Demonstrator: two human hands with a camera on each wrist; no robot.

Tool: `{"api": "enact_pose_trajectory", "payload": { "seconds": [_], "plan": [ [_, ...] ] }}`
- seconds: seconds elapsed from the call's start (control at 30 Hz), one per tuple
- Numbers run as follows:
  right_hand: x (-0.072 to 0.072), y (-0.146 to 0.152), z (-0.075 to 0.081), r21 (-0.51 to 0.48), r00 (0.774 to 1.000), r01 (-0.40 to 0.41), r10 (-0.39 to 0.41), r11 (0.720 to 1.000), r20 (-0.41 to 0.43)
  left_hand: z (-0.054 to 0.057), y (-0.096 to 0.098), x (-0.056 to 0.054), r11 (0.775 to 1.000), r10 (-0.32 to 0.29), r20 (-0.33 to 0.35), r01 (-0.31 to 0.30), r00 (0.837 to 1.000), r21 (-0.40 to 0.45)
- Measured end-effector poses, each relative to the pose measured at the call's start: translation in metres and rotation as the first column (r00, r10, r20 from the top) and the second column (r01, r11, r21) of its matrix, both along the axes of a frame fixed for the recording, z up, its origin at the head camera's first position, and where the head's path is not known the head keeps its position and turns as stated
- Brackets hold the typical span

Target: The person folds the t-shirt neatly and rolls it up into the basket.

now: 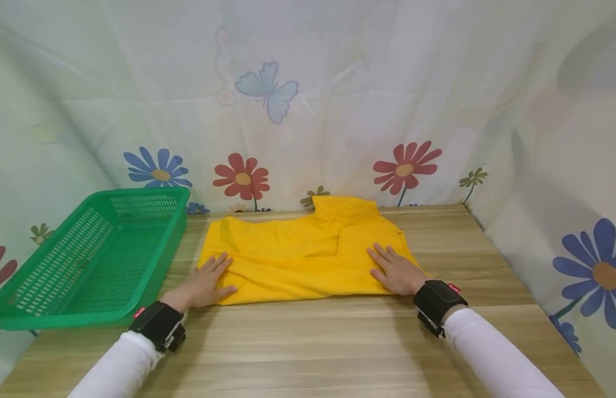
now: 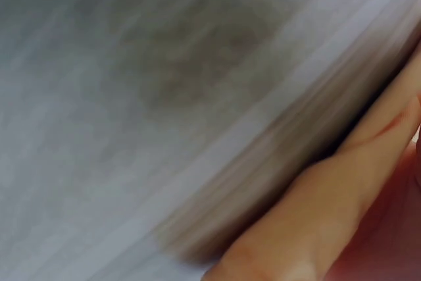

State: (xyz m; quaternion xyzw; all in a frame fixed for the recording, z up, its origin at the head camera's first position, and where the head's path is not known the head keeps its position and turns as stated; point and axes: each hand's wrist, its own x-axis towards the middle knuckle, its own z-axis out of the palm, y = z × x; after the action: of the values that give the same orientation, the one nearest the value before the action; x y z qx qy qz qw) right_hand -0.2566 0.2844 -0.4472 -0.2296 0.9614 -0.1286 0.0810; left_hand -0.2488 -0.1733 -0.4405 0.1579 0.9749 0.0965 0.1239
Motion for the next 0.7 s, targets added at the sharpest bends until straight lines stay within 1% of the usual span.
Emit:
{"api": "enact_pose_trajectory", "payload": {
  "seconds": [0.13, 0.23, 0.37, 0.47, 0.7],
  "plan": [
    [0.002, 0.002, 0.004, 0.003, 1.0, 0.001, -0.001, 1.0, 0.019, 0.001, -0.002, 0.002, 1.0, 0.012, 0.019, -0.012, 1.0, 0.0],
    [0.007, 0.002, 0.01, 0.001, 0.999, -0.001, 0.001, 1.0, 0.038, -0.001, -0.003, 0.005, 1.0, 0.014, 0.014, -0.014, 1.0, -0.005],
    [0.015, 0.002, 0.019, 0.035, 0.997, 0.013, -0.015, 0.999, 0.08, -0.002, -0.003, 0.011, 1.0, 0.012, 0.006, -0.012, 1.0, -0.015],
    [0.022, 0.003, 0.022, 0.054, 0.995, 0.014, -0.019, 0.998, 0.102, -0.001, -0.002, 0.016, 1.0, 0.005, 0.003, -0.005, 1.0, -0.02],
    [0.042, 0.006, 0.025, 0.031, 0.989, 0.015, -0.019, 0.999, 0.147, 0.002, -0.002, 0.035, 0.999, -0.033, -0.014, 0.032, 0.999, -0.035]
  ]
}}
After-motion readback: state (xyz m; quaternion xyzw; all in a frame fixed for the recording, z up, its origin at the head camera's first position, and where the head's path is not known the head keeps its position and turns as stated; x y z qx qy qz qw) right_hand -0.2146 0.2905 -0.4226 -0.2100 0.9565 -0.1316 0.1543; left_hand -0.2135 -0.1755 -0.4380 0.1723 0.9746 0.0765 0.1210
